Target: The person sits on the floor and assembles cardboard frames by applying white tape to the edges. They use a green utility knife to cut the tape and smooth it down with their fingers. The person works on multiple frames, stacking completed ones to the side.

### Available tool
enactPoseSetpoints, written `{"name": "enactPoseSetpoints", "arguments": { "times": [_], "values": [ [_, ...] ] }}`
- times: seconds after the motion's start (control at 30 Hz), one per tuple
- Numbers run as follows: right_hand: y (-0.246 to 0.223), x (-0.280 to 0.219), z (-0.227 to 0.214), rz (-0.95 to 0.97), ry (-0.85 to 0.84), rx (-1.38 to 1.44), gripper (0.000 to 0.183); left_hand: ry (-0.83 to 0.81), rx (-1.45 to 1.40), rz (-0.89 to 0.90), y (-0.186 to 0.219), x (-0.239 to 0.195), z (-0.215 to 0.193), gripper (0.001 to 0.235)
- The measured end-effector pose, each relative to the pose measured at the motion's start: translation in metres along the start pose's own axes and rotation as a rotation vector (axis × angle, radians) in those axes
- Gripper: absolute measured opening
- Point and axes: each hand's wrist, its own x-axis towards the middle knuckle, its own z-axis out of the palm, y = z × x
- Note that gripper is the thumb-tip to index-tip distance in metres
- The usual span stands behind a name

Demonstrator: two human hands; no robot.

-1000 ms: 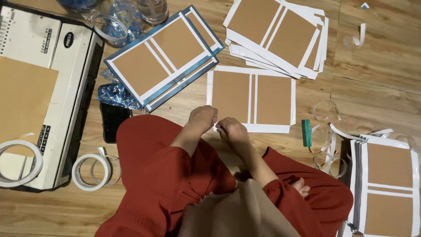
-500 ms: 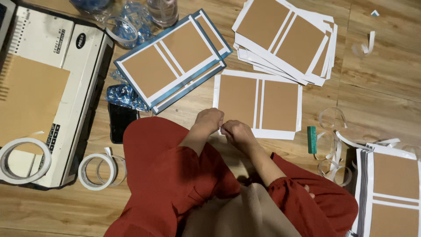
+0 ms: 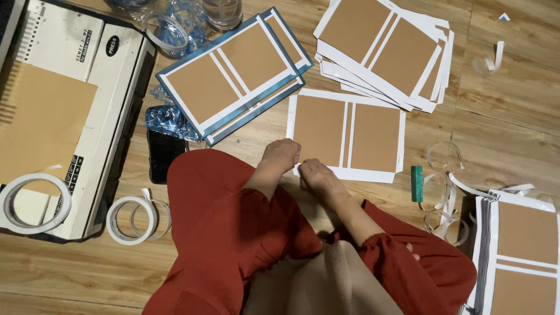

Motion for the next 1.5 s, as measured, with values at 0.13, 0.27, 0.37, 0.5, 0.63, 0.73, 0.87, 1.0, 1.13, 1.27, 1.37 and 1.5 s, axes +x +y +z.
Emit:
{"name": "enactPoseSetpoints", "arguments": {
  "times": [0.13,0.27,0.37,0.5,0.63,0.73,0.87,1.0,1.13,1.27,1.37,1.5],
  "values": [
    [0.04,-0.048,-0.077,0.437,-0.089,0.426,0.011,0.041,-0.075,0.01,0.01,-0.015,-0.007,0.009],
    [0.172,-0.192,-0.104,0.813,0.498,0.259,0.007,-0.119,-0.18,-0.314,0.028,-0.004,-0.029,0.011],
    [0.183,-0.241,-0.125,0.956,0.663,0.15,0.006,-0.242,-0.359,-0.664,0.033,0.01,-0.034,0.017],
    [0.083,-0.107,-0.144,0.841,0.323,0.467,0.032,-0.039,-0.006,-0.011,0.018,-0.011,-0.016,0.013],
    [0.004,-0.009,-0.119,0.46,0.096,0.653,0.034,-0.034,-0.069,-0.031,0.019,-0.016,-0.019,0.015],
    [-0.006,0.007,-0.093,0.421,-0.156,0.543,0.018,-0.03,-0.079,-0.056,0.023,-0.02,-0.025,0.016],
    [0.039,-0.025,-0.098,0.51,0.1,0.678,0.005,-0.018,-0.156,-0.081,0.018,-0.018,-0.023,0.014],
    [0.082,-0.075,-0.131,0.648,0.119,0.534,0.008,-0.053,-0.029,-0.047,0.02,-0.007,-0.021,0.014],
    [0.015,-0.02,-0.145,0.604,0.057,0.554,0.022,-0.051,-0.02,-0.04,0.015,-0.003,-0.014,0.013],
    [-0.013,0.007,-0.106,0.425,-0.202,0.484,0.018,-0.03,-0.048,-0.044,0.014,-0.012,-0.017,0.014],
    [0.001,0.001,-0.103,0.398,-0.14,0.544,0.007,-0.008,-0.046,-0.018,0.012,-0.009,-0.014,0.015],
    [0.099,-0.089,-0.125,0.748,0.18,0.731,0.006,-0.03,-0.031,-0.031,0.017,-0.012,-0.02,0.017]
  ]
}}
